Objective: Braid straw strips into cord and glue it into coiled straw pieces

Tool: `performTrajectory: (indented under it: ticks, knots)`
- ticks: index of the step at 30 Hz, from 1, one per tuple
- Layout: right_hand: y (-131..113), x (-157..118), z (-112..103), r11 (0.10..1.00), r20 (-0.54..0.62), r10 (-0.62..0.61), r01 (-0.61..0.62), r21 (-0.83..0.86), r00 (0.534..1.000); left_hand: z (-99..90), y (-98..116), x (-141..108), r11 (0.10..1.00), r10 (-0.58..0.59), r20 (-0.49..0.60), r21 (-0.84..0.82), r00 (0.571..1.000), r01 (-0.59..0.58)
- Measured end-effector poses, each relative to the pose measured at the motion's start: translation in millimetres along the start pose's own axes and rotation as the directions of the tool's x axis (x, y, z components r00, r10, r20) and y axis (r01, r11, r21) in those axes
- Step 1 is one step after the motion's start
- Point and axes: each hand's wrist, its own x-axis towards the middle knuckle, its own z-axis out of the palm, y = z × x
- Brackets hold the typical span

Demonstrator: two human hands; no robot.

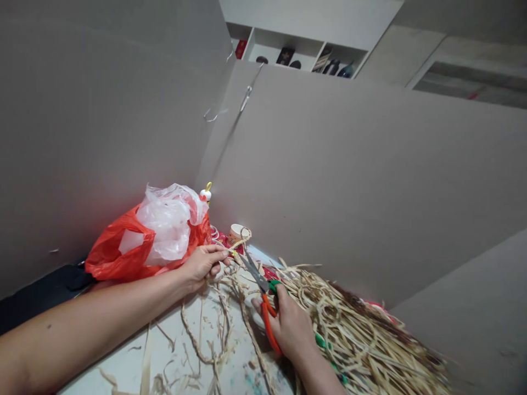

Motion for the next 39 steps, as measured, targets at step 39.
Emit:
performTrajectory:
  ticks: [39]
  knots:
    - [-5.1,-2.7,-3.1,0.984,-0.130,-0.029,0.005,-0.178,0.991,3.6,-5.3,-4.5,0.980,-0.070,0.038,0.191,0.997,0.061]
